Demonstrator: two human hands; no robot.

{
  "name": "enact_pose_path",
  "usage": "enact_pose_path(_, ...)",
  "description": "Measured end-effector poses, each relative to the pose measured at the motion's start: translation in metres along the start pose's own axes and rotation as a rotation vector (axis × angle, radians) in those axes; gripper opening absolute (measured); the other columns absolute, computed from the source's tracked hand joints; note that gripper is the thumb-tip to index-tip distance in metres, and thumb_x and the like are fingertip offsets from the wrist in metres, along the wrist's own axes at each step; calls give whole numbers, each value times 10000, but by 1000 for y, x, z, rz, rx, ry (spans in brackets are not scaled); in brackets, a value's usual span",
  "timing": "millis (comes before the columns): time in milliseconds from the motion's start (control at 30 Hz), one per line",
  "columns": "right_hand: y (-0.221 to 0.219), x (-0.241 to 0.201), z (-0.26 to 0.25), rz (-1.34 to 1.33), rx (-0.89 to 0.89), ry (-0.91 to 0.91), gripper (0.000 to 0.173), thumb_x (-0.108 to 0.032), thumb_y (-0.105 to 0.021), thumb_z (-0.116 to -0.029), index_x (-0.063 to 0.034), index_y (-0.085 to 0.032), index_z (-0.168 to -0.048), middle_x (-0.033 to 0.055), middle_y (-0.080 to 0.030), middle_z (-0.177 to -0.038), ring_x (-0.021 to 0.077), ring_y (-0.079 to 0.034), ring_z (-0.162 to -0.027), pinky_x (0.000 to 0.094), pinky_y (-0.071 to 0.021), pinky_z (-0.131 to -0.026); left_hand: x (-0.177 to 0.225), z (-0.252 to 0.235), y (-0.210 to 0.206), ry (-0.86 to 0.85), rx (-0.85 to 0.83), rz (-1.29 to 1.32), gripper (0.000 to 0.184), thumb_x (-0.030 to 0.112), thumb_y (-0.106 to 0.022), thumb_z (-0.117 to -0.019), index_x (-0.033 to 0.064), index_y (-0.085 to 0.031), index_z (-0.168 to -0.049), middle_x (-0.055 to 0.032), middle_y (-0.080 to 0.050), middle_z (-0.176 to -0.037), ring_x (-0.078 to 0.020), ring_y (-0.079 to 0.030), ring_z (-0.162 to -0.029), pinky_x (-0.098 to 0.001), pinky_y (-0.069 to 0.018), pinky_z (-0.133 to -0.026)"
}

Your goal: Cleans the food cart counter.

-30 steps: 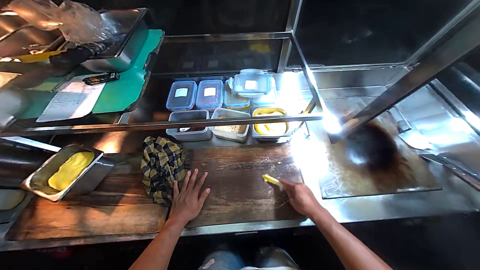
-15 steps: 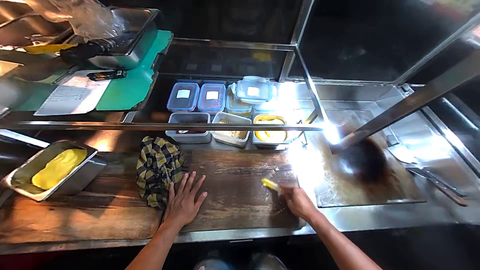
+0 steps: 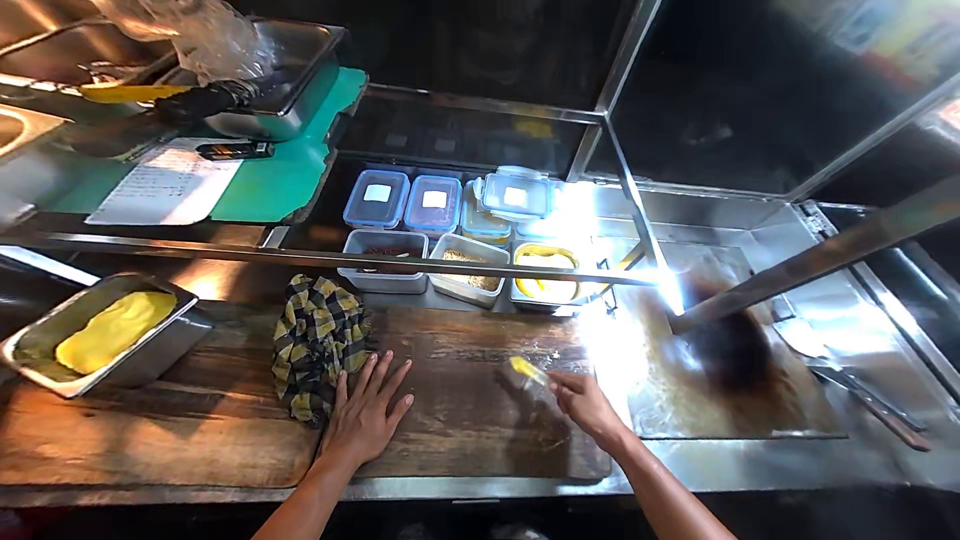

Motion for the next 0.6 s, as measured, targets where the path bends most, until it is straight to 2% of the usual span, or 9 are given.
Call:
enact_pose_path(33,9,-15,0,-50,109,7,344,-221,-499,-1079,-103,-639,-1370,48,-651,-849,122,-578,-670,314,-505,-643,0,-1,0,1,10,9,678,731,-156,-993,467,-272,-1606,61,-189,-1717,-234,-121,-1592,-682,-50,-1227)
enact_pose_path(67,21,-33,0,26,215,23,343,-215,-490,-1086,-126,-633,-1385,68,-690,-912,156,-633,-743,357,-542,-717,0,0,0,0,18,15,679,732,-157,-992,465,-281,-1604,58,-199,-1715,-235,-132,-1590,-682,-54,-1224)
enact_pose_path(100,34,-52,-2,155,307,62,353,-190,-482,-1088,-126,-621,-1406,118,-729,-1023,233,-699,-871,448,-573,-835,0,1,0,1,20,17,679,734,-158,-992,465,-281,-1604,58,-200,-1715,-234,-133,-1590,-678,-55,-1226)
enact_pose_path(133,46,-67,-10,281,403,123,352,-172,-479,-1085,-103,-627,-1397,165,-737,-1079,309,-724,-942,530,-576,-882,0,0,0,2,22,17,679,734,-159,-992,465,-283,-1603,58,-204,-1714,-233,-135,-1589,-676,-55,-1227)
enact_pose_path(200,64,-89,-37,518,521,108,357,-195,-466,-1068,-111,-654,-1359,224,-735,-1033,420,-721,-944,635,-561,-822,1,0,2,8,0,9,680,734,-155,-992,466,-270,-1606,67,-187,-1717,-227,-117,-1592,-675,-46,-1229)
enact_pose_path(300,74,-105,-75,690,521,33,319,-236,-478,-1038,-71,-682,-1220,248,-702,-1131,458,-672,-1070,662,-522,-858,2,0,3,19,-22,5,692,743,-144,-987,464,-273,-1607,73,-170,-1721,-213,-93,-1595,-663,-39,-1236)
enact_pose_path(367,71,-101,-94,798,509,42,301,-221,-541,-997,-29,-709,-1156,245,-709,-1147,457,-667,-1105,661,-519,-866,2,1,4,28,-43,8,693,743,-139,-988,464,-267,-1608,79,-159,-1722,-213,-77,-1597,-658,-35,-1237)
enact_pose_path(500,67,-117,-96,880,399,-44,382,-216,-572,-988,-31,-644,-1315,271,-634,-1316,487,-584,-1244,715,-460,-952,5,1,10,21,-66,48,680,726,-155,-998,453,-284,-1606,69,-155,-1724,-226,-71,-1597,-668,-24,-1235)
enact_pose_path(600,60,-127,-92,922,418,-63,371,-207,-553,-1002,-39,-638,-1321,259,-630,-1327,481,-595,-1231,707,-478,-935,4,-1,11,31,-98,57,677,733,-152,-994,471,-250,-1611,90,-116,-1729,-206,-32,-1599,-663,1,-1238)
Point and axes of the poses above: each hand's wrist, its own z-axis away from the middle knuckle, its own y-axis out of the back of the hand, x = y × z, the point moved 2 cm from there along -z, towards the middle knuckle
